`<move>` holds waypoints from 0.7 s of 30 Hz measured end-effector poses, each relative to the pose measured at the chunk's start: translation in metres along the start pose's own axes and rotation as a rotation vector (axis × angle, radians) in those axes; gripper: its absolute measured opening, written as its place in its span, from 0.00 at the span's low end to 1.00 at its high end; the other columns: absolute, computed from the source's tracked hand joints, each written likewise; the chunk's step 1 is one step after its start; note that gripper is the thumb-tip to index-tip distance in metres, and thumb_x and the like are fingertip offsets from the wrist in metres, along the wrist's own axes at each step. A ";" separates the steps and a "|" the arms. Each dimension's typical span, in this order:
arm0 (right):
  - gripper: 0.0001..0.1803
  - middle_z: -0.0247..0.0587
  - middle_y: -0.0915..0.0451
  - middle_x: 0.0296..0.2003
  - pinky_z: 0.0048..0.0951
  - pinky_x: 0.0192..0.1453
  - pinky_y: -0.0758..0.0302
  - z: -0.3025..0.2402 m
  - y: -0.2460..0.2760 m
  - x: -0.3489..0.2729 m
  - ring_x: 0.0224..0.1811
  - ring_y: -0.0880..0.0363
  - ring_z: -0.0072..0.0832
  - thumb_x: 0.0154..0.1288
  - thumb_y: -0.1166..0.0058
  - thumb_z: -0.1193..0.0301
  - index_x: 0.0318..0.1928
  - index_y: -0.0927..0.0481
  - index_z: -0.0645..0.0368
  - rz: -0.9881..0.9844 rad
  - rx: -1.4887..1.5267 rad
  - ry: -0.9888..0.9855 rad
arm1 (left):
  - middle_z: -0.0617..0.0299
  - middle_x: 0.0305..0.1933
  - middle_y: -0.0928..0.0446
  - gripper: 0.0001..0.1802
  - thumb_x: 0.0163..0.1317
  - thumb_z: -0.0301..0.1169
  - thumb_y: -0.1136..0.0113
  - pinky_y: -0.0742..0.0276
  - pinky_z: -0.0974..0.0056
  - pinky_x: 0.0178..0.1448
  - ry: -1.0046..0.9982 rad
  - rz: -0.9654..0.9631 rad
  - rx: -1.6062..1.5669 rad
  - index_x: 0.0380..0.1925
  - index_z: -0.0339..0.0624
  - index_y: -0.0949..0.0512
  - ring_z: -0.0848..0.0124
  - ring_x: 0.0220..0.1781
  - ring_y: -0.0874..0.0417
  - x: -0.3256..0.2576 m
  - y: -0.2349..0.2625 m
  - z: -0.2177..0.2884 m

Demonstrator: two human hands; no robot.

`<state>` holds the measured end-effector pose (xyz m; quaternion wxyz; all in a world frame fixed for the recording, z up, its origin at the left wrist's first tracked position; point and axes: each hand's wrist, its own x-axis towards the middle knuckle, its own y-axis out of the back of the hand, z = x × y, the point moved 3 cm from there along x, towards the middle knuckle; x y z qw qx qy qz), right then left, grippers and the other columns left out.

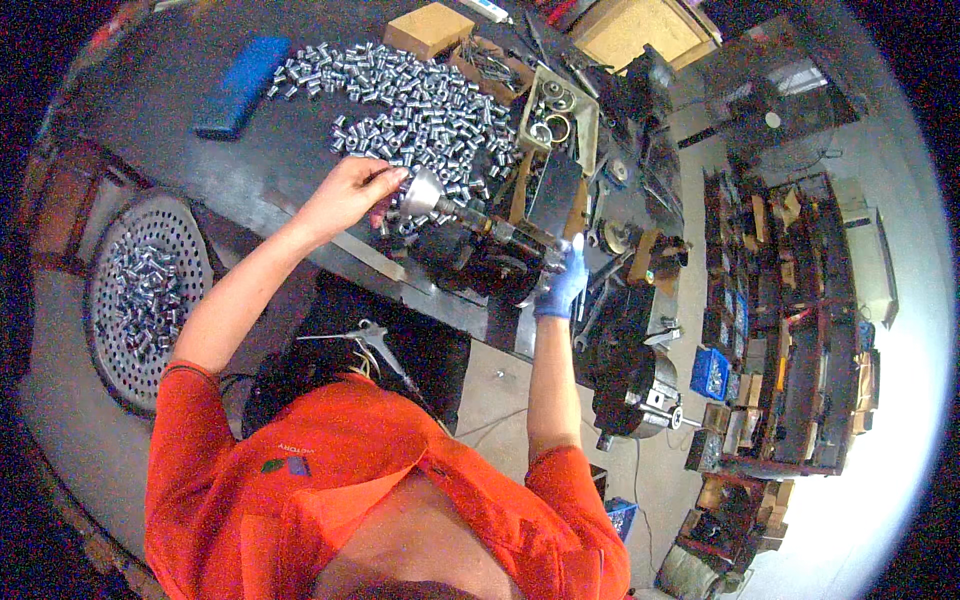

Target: The person picks up metal bolts from a table and uses an air nozzle to blow air into them one at a time before placing them into a circular metal tray.

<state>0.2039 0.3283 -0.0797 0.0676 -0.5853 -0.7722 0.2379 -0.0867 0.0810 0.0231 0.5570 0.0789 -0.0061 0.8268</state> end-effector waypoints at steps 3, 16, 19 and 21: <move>0.20 0.25 0.35 0.13 0.20 0.12 0.44 -0.045 -0.059 -0.014 0.11 0.41 0.16 0.62 0.53 0.49 0.24 0.28 0.49 0.078 -0.183 0.019 | 0.65 0.13 0.30 0.23 0.62 0.42 0.49 0.34 0.70 0.19 0.030 0.049 0.030 0.15 0.35 0.28 0.78 0.14 0.29 -0.004 0.007 0.000; 0.27 0.28 0.40 0.11 0.16 0.12 0.52 -0.036 -0.019 -0.132 0.11 0.44 0.16 0.66 0.62 0.50 0.33 0.26 0.64 -0.206 0.210 0.040 | 0.62 0.20 0.26 0.13 0.63 0.33 0.52 0.28 0.71 0.23 0.087 0.023 -0.270 0.29 0.34 0.24 0.76 0.18 0.25 -0.004 0.000 0.003; 0.20 0.28 0.34 0.18 0.20 0.18 0.41 -0.005 -0.013 -0.111 0.15 0.40 0.16 0.65 0.57 0.55 0.35 0.26 0.60 0.186 0.111 -0.034 | 0.62 0.20 0.26 0.12 0.62 0.34 0.49 0.28 0.71 0.23 0.079 0.013 -0.271 0.30 0.33 0.24 0.76 0.19 0.25 -0.006 0.005 0.003; 0.13 0.26 0.32 0.20 0.17 0.16 0.41 0.001 -0.018 -0.092 0.15 0.39 0.14 0.66 0.58 0.61 0.36 0.26 0.56 0.293 0.088 0.095 | 0.62 0.21 0.25 0.12 0.60 0.34 0.47 0.28 0.71 0.23 0.071 0.001 -0.247 0.30 0.33 0.24 0.76 0.19 0.25 -0.011 0.013 0.000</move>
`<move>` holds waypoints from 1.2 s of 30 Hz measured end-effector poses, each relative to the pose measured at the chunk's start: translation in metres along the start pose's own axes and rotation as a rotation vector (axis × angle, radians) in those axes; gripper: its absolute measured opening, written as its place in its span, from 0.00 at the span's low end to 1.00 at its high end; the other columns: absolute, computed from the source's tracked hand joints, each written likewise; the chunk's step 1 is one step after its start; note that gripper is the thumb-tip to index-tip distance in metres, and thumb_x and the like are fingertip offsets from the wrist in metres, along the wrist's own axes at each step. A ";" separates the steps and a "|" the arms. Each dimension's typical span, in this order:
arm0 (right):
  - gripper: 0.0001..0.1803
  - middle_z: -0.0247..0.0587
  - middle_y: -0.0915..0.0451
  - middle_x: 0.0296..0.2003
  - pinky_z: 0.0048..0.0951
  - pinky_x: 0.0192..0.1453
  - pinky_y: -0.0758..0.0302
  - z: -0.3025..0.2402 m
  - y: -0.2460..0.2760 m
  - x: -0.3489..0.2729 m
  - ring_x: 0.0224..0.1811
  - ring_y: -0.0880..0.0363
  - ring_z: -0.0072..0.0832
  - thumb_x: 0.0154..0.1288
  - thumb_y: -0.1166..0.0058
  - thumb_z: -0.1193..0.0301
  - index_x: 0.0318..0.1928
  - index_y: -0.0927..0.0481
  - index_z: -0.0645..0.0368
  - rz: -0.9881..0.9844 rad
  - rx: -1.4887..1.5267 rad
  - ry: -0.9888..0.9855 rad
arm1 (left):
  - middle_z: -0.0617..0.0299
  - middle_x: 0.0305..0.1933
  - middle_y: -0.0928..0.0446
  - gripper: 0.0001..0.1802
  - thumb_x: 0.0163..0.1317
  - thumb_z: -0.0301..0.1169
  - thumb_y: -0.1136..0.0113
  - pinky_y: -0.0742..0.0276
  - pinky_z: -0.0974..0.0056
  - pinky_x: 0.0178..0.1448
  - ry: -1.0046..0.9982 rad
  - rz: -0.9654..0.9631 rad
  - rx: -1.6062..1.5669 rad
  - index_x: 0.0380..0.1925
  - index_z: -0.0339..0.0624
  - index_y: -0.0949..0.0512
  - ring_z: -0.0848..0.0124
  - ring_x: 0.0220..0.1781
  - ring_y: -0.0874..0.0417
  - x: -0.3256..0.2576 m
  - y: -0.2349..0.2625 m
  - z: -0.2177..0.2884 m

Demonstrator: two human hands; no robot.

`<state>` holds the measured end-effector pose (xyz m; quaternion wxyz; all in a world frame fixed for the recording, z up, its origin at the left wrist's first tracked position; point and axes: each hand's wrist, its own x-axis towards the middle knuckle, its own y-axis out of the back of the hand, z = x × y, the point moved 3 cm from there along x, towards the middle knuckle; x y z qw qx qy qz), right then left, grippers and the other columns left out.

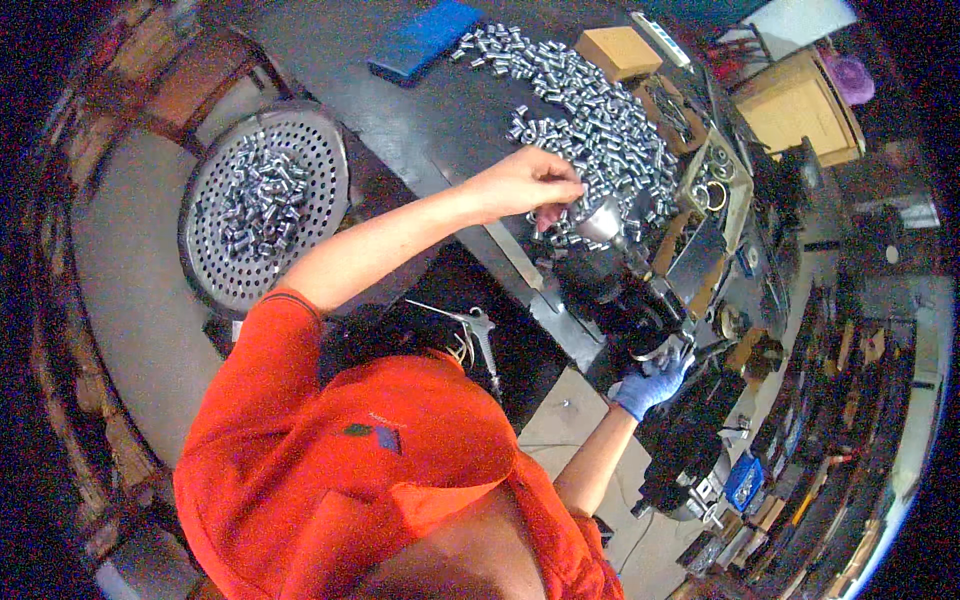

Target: The person picks up metal bolts from a table and uses an air nozzle to blow air into them one at a time before placing them into a circular metal tray.

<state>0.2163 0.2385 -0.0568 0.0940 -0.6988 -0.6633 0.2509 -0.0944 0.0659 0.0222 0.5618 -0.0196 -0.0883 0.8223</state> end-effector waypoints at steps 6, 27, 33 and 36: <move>0.21 0.41 0.23 0.44 0.36 0.48 0.26 0.013 0.016 0.034 0.43 0.24 0.31 0.67 0.65 0.60 0.52 0.30 0.59 -0.502 0.127 -0.231 | 0.64 0.19 0.28 0.13 0.60 0.36 0.46 0.33 0.71 0.23 0.127 0.242 0.349 0.31 0.35 0.24 0.77 0.18 0.28 -0.121 0.104 -0.007; 0.18 0.26 0.30 0.14 0.17 0.14 0.39 0.004 0.006 0.003 0.12 0.36 0.17 0.64 0.56 0.54 0.24 0.29 0.52 -0.191 0.140 -0.127 | 0.50 0.39 0.25 0.19 0.47 0.24 0.48 0.27 0.54 0.44 -0.204 0.227 1.185 0.42 0.39 0.26 0.52 0.39 0.23 -0.017 0.061 -0.034; 0.21 0.32 0.32 0.17 0.16 0.13 0.45 0.005 0.006 -0.003 0.11 0.42 0.17 0.67 0.60 0.53 0.30 0.26 0.57 -0.153 0.173 -0.163 | 0.51 0.33 0.23 0.16 0.48 0.28 0.43 0.27 0.51 0.40 -0.090 0.156 1.296 0.41 0.45 0.25 0.53 0.38 0.22 0.034 0.067 -0.073; 0.19 0.31 0.26 0.21 0.18 0.14 0.37 0.008 0.014 0.004 0.14 0.33 0.17 0.62 0.53 0.52 0.32 0.27 0.57 -0.322 0.198 -0.142 | 0.50 0.31 0.23 0.15 0.49 0.31 0.41 0.27 0.50 0.41 0.018 0.059 1.407 0.39 0.44 0.25 0.52 0.38 0.22 0.031 0.068 -0.073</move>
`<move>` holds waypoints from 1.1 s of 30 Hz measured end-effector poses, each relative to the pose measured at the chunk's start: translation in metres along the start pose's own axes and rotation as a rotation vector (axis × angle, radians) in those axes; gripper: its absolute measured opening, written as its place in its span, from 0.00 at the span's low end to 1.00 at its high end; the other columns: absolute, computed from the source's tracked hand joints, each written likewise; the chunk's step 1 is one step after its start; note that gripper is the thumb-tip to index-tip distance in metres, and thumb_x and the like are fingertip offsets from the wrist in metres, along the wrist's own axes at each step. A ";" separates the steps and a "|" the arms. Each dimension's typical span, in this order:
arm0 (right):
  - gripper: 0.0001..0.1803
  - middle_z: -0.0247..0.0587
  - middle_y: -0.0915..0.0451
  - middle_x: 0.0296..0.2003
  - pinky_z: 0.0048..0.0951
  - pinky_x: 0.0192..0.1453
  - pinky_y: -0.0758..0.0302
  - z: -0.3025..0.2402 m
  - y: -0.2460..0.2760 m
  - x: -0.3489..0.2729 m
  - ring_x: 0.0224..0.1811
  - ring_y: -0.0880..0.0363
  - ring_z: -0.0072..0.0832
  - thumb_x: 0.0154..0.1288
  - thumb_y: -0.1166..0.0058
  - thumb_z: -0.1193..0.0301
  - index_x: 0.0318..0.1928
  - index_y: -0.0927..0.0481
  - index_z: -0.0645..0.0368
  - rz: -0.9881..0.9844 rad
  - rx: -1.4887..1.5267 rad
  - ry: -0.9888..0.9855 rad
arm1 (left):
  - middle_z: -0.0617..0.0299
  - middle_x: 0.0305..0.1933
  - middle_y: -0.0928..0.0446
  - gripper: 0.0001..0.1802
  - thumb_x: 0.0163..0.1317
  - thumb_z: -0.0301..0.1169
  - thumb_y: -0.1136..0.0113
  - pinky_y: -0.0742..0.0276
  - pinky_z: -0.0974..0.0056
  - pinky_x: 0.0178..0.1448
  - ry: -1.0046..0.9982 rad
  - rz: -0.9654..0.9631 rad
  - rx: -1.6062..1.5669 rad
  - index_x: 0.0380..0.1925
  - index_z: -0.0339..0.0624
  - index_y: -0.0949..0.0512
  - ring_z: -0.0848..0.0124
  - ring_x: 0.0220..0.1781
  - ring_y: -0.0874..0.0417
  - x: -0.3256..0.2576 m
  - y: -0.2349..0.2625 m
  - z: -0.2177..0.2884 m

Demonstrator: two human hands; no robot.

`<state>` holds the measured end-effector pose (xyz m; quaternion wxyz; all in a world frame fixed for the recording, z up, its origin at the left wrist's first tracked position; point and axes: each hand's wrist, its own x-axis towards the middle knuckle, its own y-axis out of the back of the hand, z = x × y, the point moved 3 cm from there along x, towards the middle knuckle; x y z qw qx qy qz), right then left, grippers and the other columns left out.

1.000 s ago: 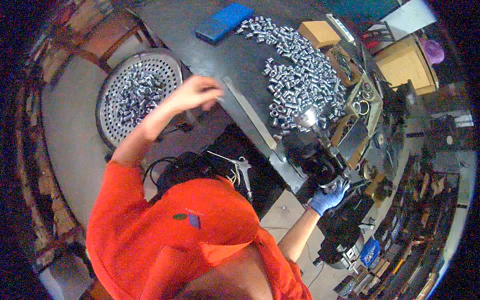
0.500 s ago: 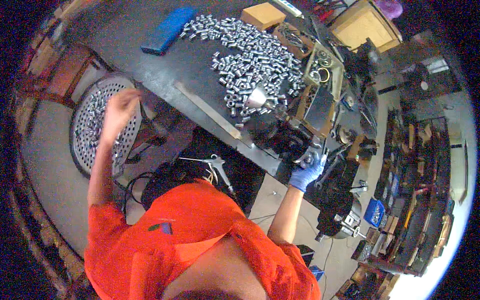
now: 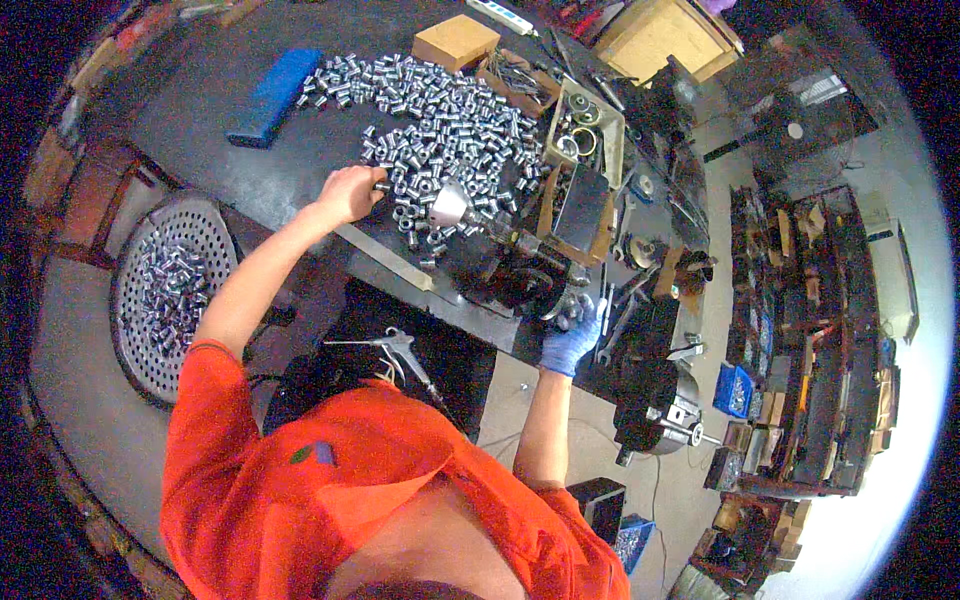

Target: The person picks up metal bolts from a table and uses an air nozzle to blow air into them one at a time before placing them into a circular metal tray.

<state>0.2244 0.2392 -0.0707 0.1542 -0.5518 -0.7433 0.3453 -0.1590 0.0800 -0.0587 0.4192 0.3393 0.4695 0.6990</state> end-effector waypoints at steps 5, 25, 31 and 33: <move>0.21 0.39 0.22 0.33 0.27 0.31 0.24 0.003 0.000 0.002 0.30 0.23 0.28 0.62 0.53 0.52 0.38 0.26 0.59 0.163 -0.057 0.003 | 0.53 0.30 0.22 0.12 0.51 0.26 0.41 0.25 0.57 0.36 -0.046 0.109 -0.396 0.37 0.33 0.26 0.60 0.32 0.20 -0.027 0.018 0.000; 0.23 0.25 0.38 0.10 0.17 0.10 0.51 -0.014 -0.033 -0.033 0.08 0.48 0.15 0.64 0.57 0.50 0.28 0.26 0.58 0.267 -0.153 0.046 | 0.56 0.31 0.22 0.09 0.54 0.20 0.43 0.24 0.69 0.35 -0.263 -0.132 -1.520 0.36 0.29 0.25 0.73 0.30 0.21 -0.017 0.062 0.078; 0.24 0.26 0.40 0.10 0.18 0.11 0.51 -0.060 -0.074 -0.050 0.09 0.48 0.16 0.64 0.57 0.49 0.30 0.26 0.59 0.064 -0.232 0.139 | 0.58 0.30 0.23 0.09 0.54 0.22 0.42 0.24 0.70 0.35 -0.221 -0.118 -1.463 0.36 0.30 0.25 0.74 0.30 0.21 -0.016 0.069 0.072; 0.24 0.26 0.40 0.12 0.17 0.10 0.53 -0.074 -0.086 -0.033 0.09 0.49 0.14 0.64 0.57 0.49 0.30 0.26 0.59 0.003 -0.229 0.152 | 0.58 0.29 0.23 0.09 0.56 0.23 0.43 0.25 0.71 0.32 -0.187 -0.113 -1.414 0.36 0.29 0.25 0.74 0.28 0.21 -0.019 0.070 0.069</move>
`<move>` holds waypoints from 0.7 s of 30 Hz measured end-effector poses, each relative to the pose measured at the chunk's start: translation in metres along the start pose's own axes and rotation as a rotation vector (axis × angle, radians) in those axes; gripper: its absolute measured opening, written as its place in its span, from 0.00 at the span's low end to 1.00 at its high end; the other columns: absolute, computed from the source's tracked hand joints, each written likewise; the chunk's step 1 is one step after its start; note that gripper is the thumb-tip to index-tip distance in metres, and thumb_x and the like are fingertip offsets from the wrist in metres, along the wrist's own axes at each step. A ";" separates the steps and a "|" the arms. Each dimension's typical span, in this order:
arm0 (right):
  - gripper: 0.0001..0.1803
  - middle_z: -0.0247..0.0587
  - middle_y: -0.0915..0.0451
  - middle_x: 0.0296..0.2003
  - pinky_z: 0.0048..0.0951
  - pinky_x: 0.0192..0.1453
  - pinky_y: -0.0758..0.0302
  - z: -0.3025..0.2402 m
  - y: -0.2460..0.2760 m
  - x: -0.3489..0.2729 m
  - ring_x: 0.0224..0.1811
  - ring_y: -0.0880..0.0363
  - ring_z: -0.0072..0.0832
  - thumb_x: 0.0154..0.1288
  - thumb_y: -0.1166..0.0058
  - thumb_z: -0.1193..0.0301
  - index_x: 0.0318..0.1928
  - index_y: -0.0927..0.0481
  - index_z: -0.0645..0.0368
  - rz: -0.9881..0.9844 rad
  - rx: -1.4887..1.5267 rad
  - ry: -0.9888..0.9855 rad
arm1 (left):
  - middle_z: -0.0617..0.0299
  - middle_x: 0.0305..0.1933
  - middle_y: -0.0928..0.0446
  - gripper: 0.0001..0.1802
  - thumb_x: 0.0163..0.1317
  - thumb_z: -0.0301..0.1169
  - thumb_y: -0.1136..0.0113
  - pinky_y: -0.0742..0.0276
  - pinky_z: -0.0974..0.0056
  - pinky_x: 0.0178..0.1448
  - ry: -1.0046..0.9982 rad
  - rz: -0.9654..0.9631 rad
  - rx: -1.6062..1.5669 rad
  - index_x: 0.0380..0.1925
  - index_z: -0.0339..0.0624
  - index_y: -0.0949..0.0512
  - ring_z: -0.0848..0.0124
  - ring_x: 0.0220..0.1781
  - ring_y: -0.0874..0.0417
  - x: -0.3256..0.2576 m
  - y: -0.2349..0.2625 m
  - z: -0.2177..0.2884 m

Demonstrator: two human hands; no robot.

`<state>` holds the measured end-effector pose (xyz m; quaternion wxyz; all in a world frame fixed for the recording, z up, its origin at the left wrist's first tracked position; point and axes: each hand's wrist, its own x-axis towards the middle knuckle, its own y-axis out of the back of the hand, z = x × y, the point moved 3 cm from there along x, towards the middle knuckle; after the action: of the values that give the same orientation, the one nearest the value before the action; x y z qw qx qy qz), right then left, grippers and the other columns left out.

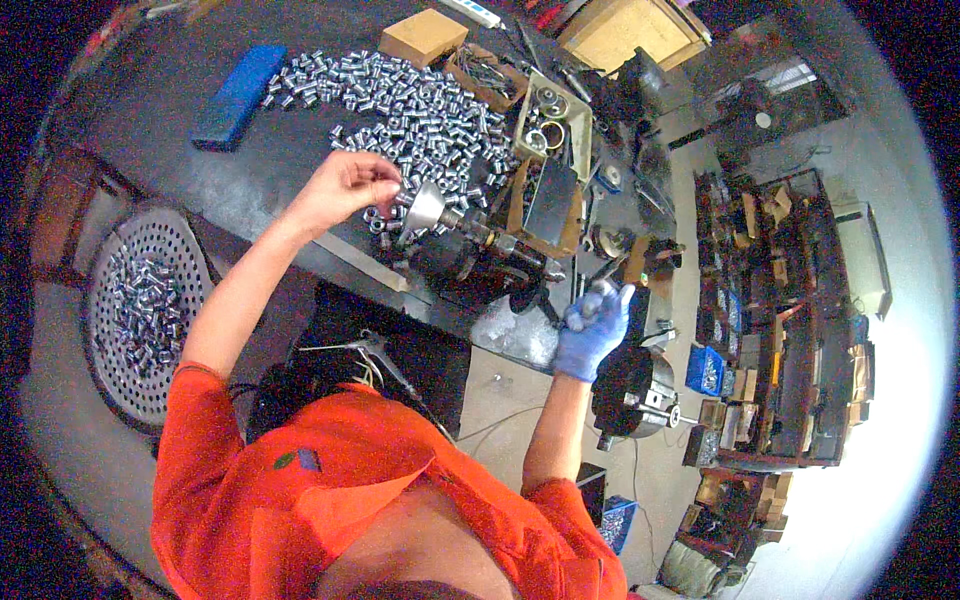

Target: The person picks up metal bolts from a table and uses an air nozzle to blow air into them one at a time before placing them into a circular metal tray.

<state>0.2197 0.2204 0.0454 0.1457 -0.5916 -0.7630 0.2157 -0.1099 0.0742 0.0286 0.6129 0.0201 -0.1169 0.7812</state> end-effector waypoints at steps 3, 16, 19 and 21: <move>0.23 0.26 0.41 0.12 0.17 0.10 0.53 -0.006 -0.009 0.042 0.11 0.48 0.14 0.64 0.56 0.50 0.30 0.26 0.59 0.022 -0.035 0.068 | 0.57 0.27 0.23 0.10 0.55 0.23 0.43 0.25 0.70 0.31 0.076 -0.002 -0.053 0.36 0.26 0.26 0.74 0.25 0.21 -0.006 -0.005 -0.002; 0.19 0.35 0.22 0.22 0.33 0.37 0.27 0.107 0.069 0.089 0.26 0.23 0.33 0.66 0.59 0.56 0.27 0.25 0.56 0.047 0.027 -0.166 | 0.56 0.30 0.22 0.11 0.50 0.18 0.40 0.24 0.69 0.35 0.022 -0.019 0.006 0.36 0.26 0.25 0.72 0.28 0.20 0.003 -0.008 -0.007; 0.18 0.32 0.25 0.18 0.28 0.27 0.29 0.096 0.060 0.042 0.20 0.28 0.27 0.67 0.60 0.58 0.30 0.25 0.58 0.064 0.084 -0.175 | 0.56 0.30 0.22 0.11 0.49 0.18 0.40 0.23 0.69 0.35 -0.011 -0.020 -0.027 0.35 0.28 0.24 0.73 0.30 0.20 0.004 -0.007 -0.009; 0.19 0.30 0.29 0.15 0.24 0.18 0.36 0.079 0.061 0.017 0.14 0.34 0.22 0.66 0.59 0.57 0.30 0.26 0.59 0.032 0.112 -0.244 | 0.57 0.32 0.22 0.12 0.49 0.17 0.40 0.23 0.69 0.38 0.003 -0.048 -0.009 0.36 0.29 0.24 0.73 0.32 0.21 0.004 -0.006 -0.007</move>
<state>0.2285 0.2375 -0.0537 0.0811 -0.5639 -0.7523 0.3309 -0.1044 0.0811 0.0236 0.6317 0.0192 -0.1191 0.7658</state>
